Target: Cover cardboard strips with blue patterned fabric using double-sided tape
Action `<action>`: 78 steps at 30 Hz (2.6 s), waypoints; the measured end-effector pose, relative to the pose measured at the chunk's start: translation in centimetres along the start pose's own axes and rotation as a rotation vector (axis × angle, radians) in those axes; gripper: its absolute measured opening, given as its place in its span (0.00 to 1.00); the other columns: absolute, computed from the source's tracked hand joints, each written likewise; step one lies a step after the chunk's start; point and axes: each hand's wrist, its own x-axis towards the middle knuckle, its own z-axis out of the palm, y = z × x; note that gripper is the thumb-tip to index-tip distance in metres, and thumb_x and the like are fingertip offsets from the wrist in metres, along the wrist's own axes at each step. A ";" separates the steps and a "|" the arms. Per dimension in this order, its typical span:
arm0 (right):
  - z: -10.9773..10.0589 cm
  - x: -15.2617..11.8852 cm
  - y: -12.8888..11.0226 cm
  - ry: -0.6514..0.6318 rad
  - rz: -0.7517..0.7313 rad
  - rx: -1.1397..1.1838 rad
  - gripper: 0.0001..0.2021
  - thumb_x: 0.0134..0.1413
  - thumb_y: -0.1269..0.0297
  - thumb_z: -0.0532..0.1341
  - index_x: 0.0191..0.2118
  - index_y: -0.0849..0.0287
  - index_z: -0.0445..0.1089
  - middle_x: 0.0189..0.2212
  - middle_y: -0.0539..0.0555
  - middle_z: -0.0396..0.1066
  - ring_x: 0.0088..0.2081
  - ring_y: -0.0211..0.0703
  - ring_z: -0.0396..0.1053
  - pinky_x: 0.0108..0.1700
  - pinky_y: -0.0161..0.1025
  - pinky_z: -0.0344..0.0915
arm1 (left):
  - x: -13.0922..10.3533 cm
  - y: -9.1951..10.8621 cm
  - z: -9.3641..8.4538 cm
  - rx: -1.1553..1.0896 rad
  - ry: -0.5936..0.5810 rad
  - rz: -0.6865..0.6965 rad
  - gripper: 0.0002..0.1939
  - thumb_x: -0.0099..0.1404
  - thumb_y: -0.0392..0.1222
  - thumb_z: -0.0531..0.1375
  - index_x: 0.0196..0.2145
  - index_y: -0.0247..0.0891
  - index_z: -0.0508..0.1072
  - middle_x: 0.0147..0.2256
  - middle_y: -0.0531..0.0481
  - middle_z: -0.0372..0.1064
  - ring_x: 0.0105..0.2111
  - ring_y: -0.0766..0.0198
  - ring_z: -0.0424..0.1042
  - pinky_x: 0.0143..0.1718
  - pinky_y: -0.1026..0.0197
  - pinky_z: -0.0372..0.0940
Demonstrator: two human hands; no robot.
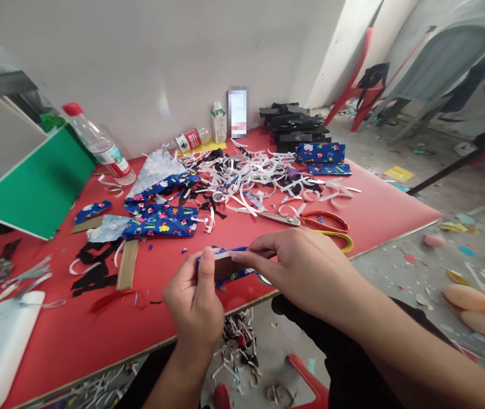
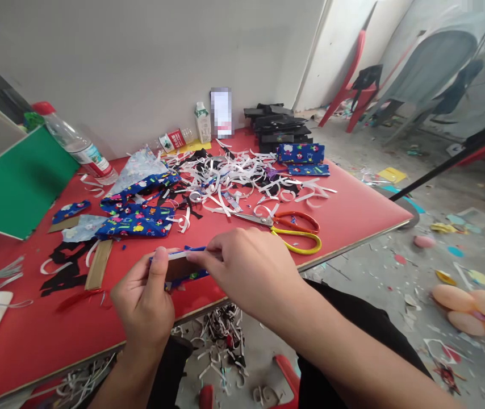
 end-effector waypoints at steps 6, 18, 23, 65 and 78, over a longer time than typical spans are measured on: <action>-0.5 0.4 1.4 0.093 0.016 0.082 0.25 0.65 0.43 0.63 0.22 0.55 0.74 0.16 0.49 0.67 0.18 0.37 0.58 0.23 0.39 0.48 | 1.4 -1.0 -1.0 0.025 0.170 0.048 0.20 0.70 0.52 0.63 0.24 0.39 0.75 0.18 0.56 0.60 0.20 0.67 0.58 0.20 0.66 0.58; 0.5 1.7 2.7 0.072 0.012 0.343 0.29 0.59 0.34 0.64 0.23 0.57 0.75 0.16 0.46 0.60 0.20 0.34 0.53 0.22 0.38 0.49 | 1.1 -0.2 -1.2 -0.339 0.194 -0.276 0.18 0.62 0.55 0.71 0.26 0.40 0.75 0.19 0.58 0.60 0.22 0.66 0.66 0.18 0.66 0.65; 0.5 1.7 2.5 0.094 0.017 0.290 0.27 0.60 0.36 0.64 0.24 0.56 0.77 0.17 0.47 0.65 0.20 0.34 0.56 0.23 0.38 0.50 | 1.3 0.7 -0.8 -0.431 0.193 -0.318 0.17 0.58 0.52 0.74 0.23 0.40 0.74 0.18 0.58 0.65 0.16 0.66 0.67 0.13 0.66 0.63; 0.7 -0.3 2.6 0.481 -0.678 0.222 0.02 0.66 0.70 0.67 0.41 0.60 0.80 0.34 0.52 0.82 0.33 0.39 0.76 0.38 0.39 0.70 | 0.4 -0.3 -2.1 0.152 -0.350 0.718 0.23 0.69 0.20 0.59 0.56 0.36 0.79 0.47 0.44 0.80 0.45 0.65 0.80 0.48 0.62 0.74; 1.4 -0.3 2.5 0.498 -0.717 0.215 0.06 0.67 0.69 0.67 0.47 0.55 0.76 0.33 0.51 0.83 0.29 0.40 0.74 0.33 0.41 0.67 | -0.1 1.5 -1.9 0.009 -0.504 0.112 0.11 0.77 0.42 0.58 0.48 0.44 0.81 0.38 0.49 0.81 0.35 0.60 0.80 0.36 0.60 0.73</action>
